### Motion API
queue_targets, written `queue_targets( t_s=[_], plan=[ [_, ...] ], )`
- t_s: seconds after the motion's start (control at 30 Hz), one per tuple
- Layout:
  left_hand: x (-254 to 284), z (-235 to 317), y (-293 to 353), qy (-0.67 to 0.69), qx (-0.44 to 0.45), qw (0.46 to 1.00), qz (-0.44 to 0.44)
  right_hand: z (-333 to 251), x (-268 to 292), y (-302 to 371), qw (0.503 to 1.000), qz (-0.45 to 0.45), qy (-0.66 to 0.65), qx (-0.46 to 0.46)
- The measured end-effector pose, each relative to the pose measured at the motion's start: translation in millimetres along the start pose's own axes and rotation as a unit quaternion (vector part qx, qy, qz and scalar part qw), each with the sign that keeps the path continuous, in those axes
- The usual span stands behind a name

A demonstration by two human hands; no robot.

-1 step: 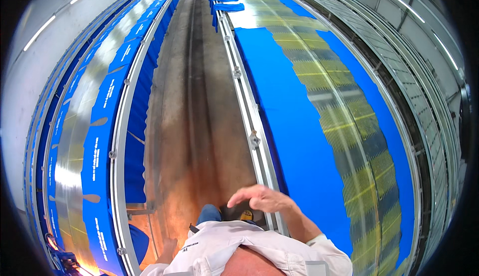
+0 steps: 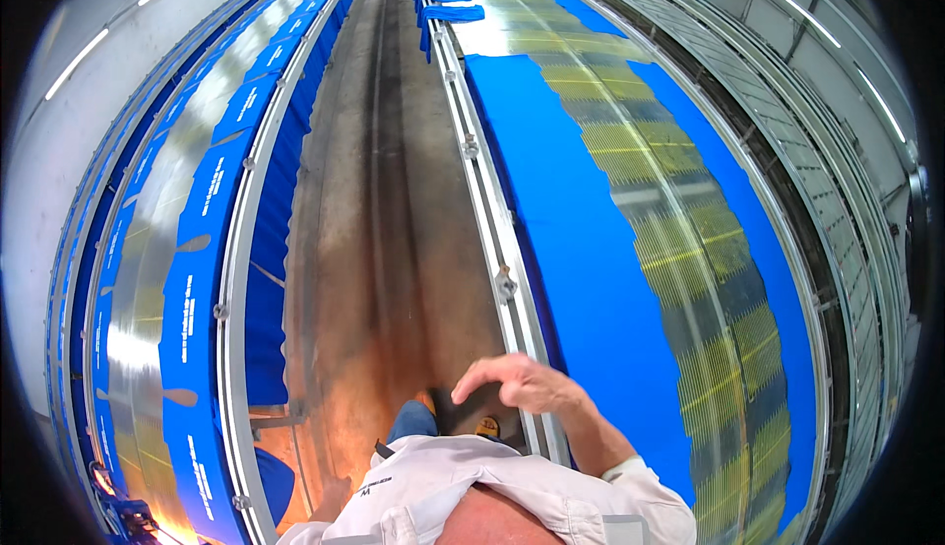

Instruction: The person folds blue shirts on a conveyor belt in a laundry facility. They pick up each shirt, fold it in half, then fold it again, and place it back on the belt. The process is repeated for multiple shirts.

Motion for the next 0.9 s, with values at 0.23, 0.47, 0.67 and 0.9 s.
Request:
queue_targets(
  t_s=[0.23,0.47,0.67,0.9],
  plan=[
    [80,162,-121,0.125,-0.044,0.989,-0.060,-158,105,-183,0.922,0.019,0.046,0.384],
    [282,308,-332,0.397,-0.161,0.904,0.016,-189,180,-359,0.820,-0.037,0.044,0.570],
    [441,479,-381,0.395,-0.182,0.899,0.056,-161,300,-462,0.812,-0.029,0.061,0.580],
    [467,503,-451,0.288,-0.037,0.957,-0.013,-157,489,-573,0.788,0.001,0.066,0.612]
  ],
)
Point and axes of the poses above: each hand's wrist, its own y-axis away from the middle knuckle, its own x-axis out of the back of the hand, z = x × y, the point moved 3 cm from there along -y, towards the middle knuckle, and after that the axes turned 7 degrees about -z, right-handed, at the moved point
